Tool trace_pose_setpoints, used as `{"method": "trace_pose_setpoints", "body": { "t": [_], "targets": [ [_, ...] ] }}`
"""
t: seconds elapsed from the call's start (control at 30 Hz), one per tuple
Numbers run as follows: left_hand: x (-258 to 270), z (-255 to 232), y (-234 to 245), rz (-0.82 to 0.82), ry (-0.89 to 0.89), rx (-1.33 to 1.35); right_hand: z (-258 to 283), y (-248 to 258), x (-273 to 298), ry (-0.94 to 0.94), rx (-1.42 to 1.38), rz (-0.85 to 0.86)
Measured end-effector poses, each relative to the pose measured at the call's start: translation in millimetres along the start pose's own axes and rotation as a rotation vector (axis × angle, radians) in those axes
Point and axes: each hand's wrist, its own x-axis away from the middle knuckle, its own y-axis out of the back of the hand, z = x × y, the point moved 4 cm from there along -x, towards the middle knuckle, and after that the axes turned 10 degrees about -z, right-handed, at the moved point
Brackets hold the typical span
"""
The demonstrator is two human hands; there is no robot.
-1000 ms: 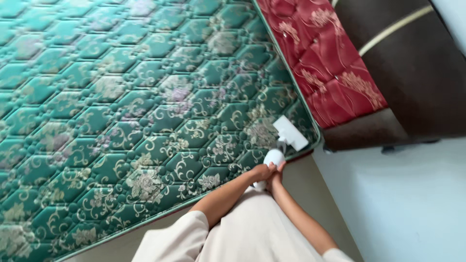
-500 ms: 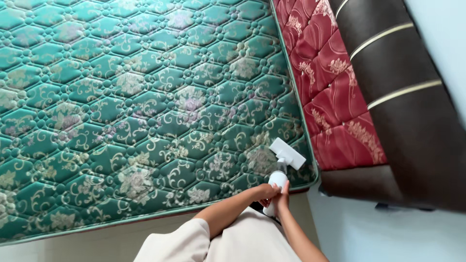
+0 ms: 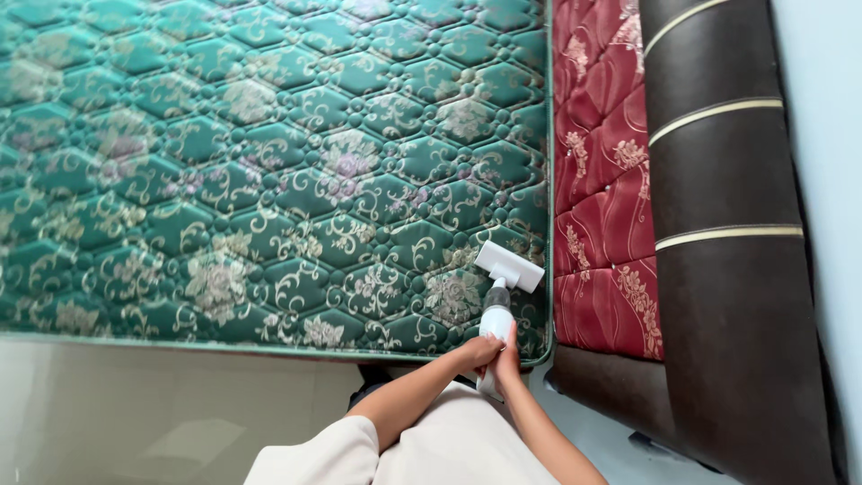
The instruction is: The person uses a handheld vacuum cleaner to clean the top surface of a green floral-patterned mattress.
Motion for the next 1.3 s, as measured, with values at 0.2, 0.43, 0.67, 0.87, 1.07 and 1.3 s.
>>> {"method": "trace_pose_setpoints", "body": {
  "t": [0.2,0.43,0.67,0.87,1.07,1.3],
  "targets": [
    [12,4,-1,-0.026,0.014,0.108,19,4,-4,0.183,0.171,-0.066],
    [37,14,-12,0.067,-0.12,0.049,9,9,15,0.134,0.314,-0.12],
    [70,61,-27,0.194,-0.08,0.049,-38,24,58,0.063,0.276,-0.061],
    [79,66,-37,0.284,0.008,-0.072,-51,29,76,0.029,0.242,-0.018],
    [73,51,-34,0.221,-0.007,0.008,-27,29,64,0.303,0.442,-0.071],
    [50,33,-39,0.075,-0.083,0.265,-3,36,21,0.409,0.607,-0.067]
  ]
}}
